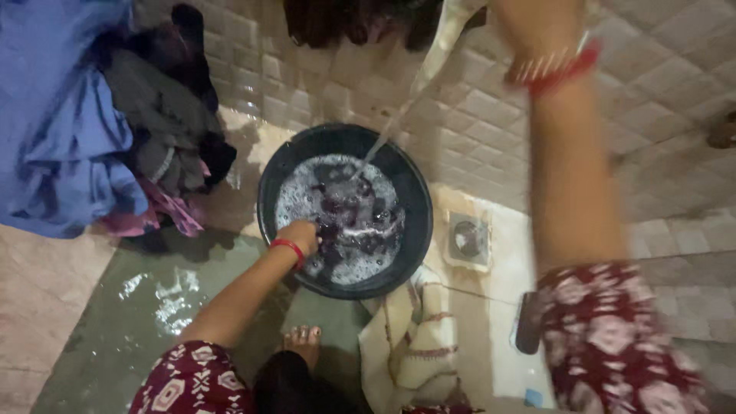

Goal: The person scrubs a striped floor mat with a brush and soap, then rinses it in a basin of water. The person repeatedly scrubs, rinses, and wrings the mat to remove soap and dirt.

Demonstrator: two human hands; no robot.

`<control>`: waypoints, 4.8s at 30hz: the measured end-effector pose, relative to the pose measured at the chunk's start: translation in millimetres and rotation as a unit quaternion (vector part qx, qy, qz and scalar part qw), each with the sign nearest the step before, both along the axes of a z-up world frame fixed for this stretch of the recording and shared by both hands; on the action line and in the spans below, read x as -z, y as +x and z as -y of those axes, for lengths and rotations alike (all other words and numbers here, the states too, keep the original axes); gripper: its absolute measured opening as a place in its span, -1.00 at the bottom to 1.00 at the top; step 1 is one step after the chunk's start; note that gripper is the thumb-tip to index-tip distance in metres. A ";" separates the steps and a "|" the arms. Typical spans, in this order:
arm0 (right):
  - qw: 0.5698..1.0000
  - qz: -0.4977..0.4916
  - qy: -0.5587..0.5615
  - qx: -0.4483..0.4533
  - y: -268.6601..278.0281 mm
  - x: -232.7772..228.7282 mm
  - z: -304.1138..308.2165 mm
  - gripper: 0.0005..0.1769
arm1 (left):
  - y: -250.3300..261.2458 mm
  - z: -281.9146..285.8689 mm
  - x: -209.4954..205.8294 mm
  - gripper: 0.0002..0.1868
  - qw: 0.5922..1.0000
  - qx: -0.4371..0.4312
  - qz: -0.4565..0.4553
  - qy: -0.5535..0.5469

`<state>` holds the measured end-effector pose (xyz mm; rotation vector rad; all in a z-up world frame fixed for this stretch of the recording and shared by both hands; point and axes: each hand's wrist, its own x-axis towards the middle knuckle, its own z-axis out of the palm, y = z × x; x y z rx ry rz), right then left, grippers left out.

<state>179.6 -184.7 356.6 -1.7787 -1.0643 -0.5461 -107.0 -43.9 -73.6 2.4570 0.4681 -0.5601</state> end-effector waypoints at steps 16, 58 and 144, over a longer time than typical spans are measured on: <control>0.819 -0.109 -0.529 -0.196 -135.9 352.0 58.9 -0.49 | 9.9 2.9 -33.6 0.00 0.918 0.086 0.364 -0.134; 0.699 -0.172 -0.674 -0.166 -153.7 398.6 68.2 -0.71 | 6.5 29.2 -34.6 0.04 0.954 0.267 -0.133 -0.028; 0.806 -0.464 -0.352 -0.107 -140.5 390.8 78.8 -0.58 | 38.6 -13.0 -3.2 -0.25 0.951 0.257 -0.113 0.132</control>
